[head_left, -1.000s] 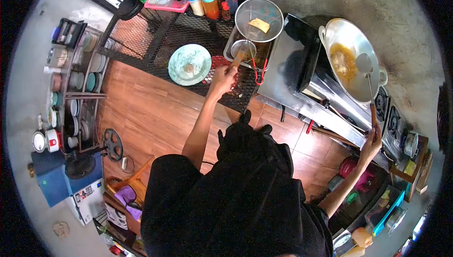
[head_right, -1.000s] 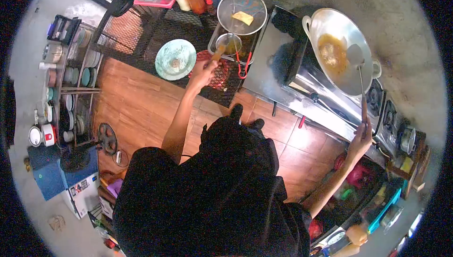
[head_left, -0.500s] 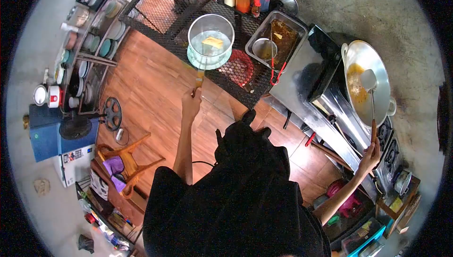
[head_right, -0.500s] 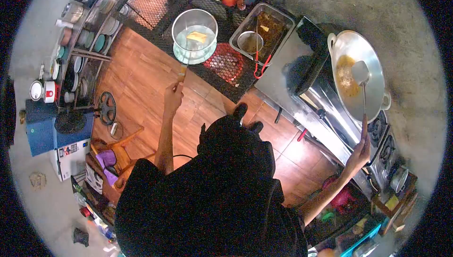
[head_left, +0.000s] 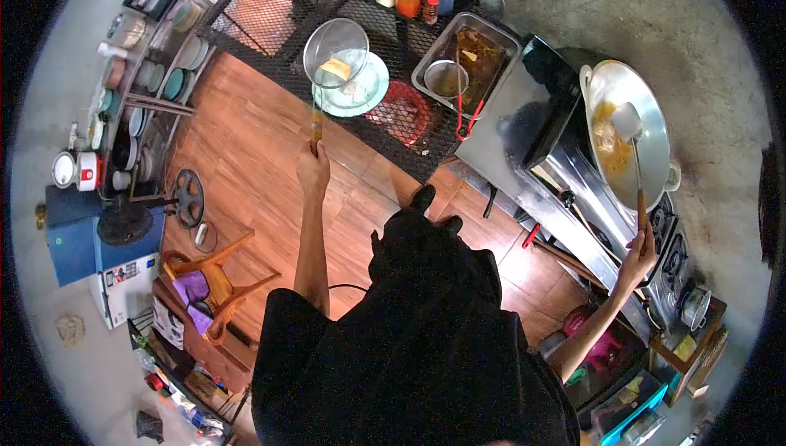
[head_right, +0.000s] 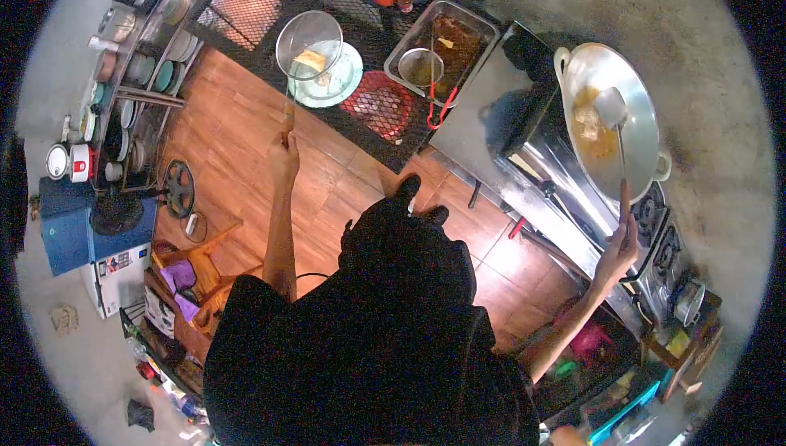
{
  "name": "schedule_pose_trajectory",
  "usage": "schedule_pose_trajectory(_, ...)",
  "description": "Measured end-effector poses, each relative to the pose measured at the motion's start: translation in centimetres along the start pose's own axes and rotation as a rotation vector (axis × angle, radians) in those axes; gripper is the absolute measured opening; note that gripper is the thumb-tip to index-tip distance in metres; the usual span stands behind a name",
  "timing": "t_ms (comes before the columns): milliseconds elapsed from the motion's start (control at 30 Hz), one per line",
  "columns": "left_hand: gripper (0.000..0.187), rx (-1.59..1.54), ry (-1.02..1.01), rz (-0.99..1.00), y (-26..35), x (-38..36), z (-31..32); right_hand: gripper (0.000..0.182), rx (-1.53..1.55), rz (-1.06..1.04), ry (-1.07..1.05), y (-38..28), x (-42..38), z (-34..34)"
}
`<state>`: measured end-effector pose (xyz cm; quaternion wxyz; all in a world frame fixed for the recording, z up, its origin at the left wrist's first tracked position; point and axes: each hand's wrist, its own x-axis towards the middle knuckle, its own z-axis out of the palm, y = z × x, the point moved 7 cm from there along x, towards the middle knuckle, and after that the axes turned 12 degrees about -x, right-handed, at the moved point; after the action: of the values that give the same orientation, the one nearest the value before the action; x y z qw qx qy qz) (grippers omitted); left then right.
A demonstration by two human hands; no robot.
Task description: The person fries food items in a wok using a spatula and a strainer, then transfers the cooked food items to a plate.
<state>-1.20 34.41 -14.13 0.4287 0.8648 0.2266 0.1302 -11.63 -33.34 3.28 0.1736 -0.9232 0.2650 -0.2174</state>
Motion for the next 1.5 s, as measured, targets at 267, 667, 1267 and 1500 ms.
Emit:
schedule_pose_trajectory(267, 0.027, 0.126, 0.022, -0.058, -0.6, 1.0, 0.6, 0.036, 0.011, 0.030, -0.017, 1.0, 0.1, 0.0)
schedule_pose_trajectory(667, 0.024, 0.144, 0.154, 0.098, -2.1, 2.2, -1.3, 0.036, -0.008, -0.003, -0.027, 0.2, 0.2, 0.0)
schedule_pose_trajectory(1267, 0.028, 0.017, 0.249, 0.055, -1.8, -0.2, -2.4, 0.037, 0.010, 0.007, -0.034, 0.4, 0.2, 0.4)
schedule_pose_trajectory(1500, 0.027, -0.141, 0.327, 0.188, -3.1, -0.4, -2.9, 0.036, -0.033, 0.017, -0.023, 0.6, -0.5, -0.1)
